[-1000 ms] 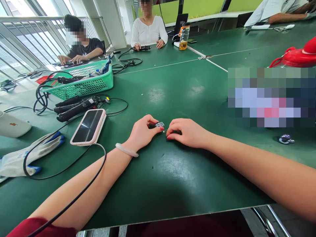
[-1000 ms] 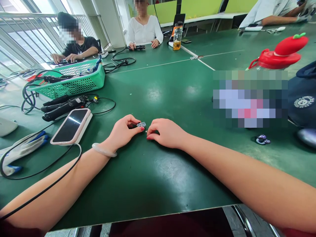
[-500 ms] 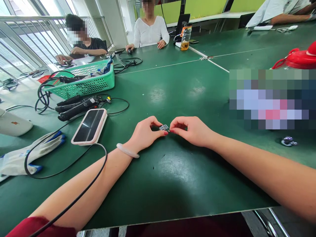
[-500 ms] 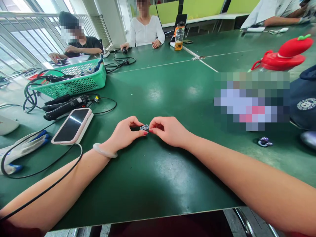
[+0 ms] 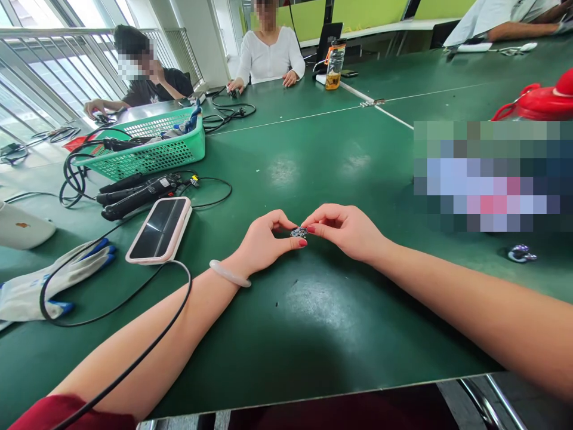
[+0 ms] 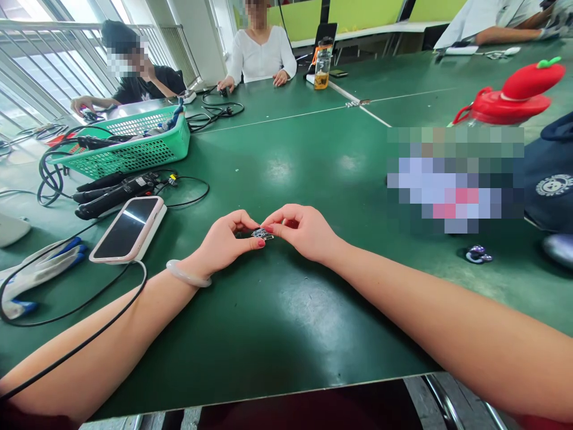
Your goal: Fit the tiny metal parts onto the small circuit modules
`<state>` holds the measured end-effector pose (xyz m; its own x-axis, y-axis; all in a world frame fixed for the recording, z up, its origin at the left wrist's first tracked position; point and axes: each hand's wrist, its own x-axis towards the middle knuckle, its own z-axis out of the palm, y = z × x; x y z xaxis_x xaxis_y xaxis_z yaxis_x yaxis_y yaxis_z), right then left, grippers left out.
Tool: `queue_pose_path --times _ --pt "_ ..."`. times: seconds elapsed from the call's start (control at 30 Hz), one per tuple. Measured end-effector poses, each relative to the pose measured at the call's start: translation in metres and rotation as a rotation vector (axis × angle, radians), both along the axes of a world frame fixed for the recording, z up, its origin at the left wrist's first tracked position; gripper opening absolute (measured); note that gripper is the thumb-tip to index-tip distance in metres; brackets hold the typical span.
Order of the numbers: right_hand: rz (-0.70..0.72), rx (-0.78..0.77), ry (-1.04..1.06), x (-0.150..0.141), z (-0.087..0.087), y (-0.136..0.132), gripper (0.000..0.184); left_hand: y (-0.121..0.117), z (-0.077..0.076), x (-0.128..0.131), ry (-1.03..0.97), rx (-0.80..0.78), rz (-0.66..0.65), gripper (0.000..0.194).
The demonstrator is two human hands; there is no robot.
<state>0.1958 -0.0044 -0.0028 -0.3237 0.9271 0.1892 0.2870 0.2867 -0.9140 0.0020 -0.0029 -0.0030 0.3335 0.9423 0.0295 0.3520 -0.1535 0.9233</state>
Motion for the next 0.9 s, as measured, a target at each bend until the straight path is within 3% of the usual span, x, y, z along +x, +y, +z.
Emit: queue_pose_path --times 0.23,0.5,0.67,0.8,0.9 --pt "-0.037 0.231 -0.015 -0.0001 -0.0024 -0.0018 0.011 0.0009 -0.0001 -0.0004 -0.231 -0.129 -0.055 0.034" --pt "-0.075 0.84 -0.329 0.0052 -0.0015 -0.0075 0.017 0.0007 -0.0002 -0.0008 -0.23 -0.098 -0.029 0.035" --pt "-0.097 1.092 -0.517 0.0084 -0.0002 -0.0055 0.021 0.0005 0.001 -0.0003 -0.165 -0.004 0.01 0.033" --pt "-0.093 1.156 -0.587 0.0083 0.0012 -0.006 0.022 -0.0009 0.0023 -0.0001 -0.133 0.031 0.036 0.033" --pt "-0.062 1.018 -0.596 0.0073 0.0011 -0.0086 0.026 -0.0016 0.0034 -0.0003 -0.229 -0.028 0.001 0.032"
